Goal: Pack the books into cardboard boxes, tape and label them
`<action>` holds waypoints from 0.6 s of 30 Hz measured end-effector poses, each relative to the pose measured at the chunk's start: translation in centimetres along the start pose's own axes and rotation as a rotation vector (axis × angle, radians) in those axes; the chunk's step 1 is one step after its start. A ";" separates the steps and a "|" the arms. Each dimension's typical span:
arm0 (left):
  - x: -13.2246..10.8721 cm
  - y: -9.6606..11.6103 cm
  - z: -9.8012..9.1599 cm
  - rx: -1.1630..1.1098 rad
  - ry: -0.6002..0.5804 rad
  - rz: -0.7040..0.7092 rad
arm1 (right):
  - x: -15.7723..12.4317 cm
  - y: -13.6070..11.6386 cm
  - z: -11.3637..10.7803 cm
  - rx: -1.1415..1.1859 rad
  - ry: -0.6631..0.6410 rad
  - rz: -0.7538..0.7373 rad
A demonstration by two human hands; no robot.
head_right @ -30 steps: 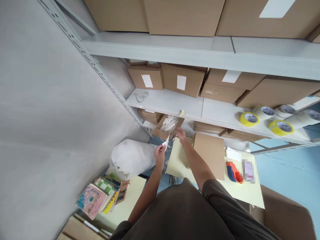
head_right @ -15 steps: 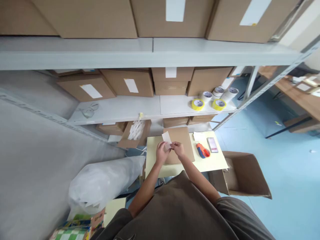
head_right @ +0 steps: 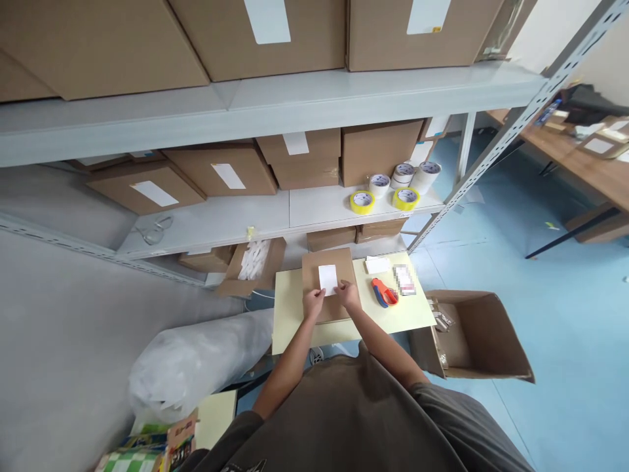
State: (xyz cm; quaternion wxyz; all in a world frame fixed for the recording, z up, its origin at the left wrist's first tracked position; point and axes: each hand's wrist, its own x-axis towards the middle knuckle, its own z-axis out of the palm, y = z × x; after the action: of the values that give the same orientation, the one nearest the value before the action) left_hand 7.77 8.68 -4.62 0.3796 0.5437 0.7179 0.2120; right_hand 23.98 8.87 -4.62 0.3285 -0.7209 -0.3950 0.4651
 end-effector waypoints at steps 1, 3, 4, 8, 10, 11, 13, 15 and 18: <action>0.2 0.3 0.0 0.092 -0.030 -0.012 | 0.3 0.0 0.0 -0.112 0.014 -0.018; 0.5 0.8 0.0 0.286 -0.081 -0.050 | 0.6 0.0 0.1 -0.302 0.021 -0.035; 0.7 0.9 0.0 0.374 -0.085 -0.073 | 0.6 0.1 0.1 -0.374 0.010 -0.038; 1.2 0.6 -0.5 0.540 -0.023 -0.118 | 0.7 0.5 0.1 -0.514 -0.048 -0.098; 1.5 0.4 -0.8 0.523 0.003 0.011 | 0.8 0.9 0.0 -0.567 -0.049 -0.230; 1.7 0.3 -0.9 0.506 0.005 0.118 | 0.7 1.1 -0.1 -0.600 -0.056 -0.317; 2.1 0.4 -0.7 0.478 -0.019 0.301 | 0.5 1.8 -0.2 -0.672 -0.113 -0.477; 2.4 0.5 -0.2 0.465 -0.064 0.353 | -0.1 2.6 -0.3 -0.725 -0.204 -0.563; 2.9 0.4 0.6 0.438 -0.116 0.275 | -1.3 4.0 -0.6 -0.753 -0.279 -0.608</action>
State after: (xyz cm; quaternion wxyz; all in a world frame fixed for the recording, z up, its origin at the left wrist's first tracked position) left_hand 8.11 11.46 -5.57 0.2609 0.7165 0.6433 0.0695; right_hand 25.24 5.76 -7.25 0.1104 -0.5727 -0.7678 0.2653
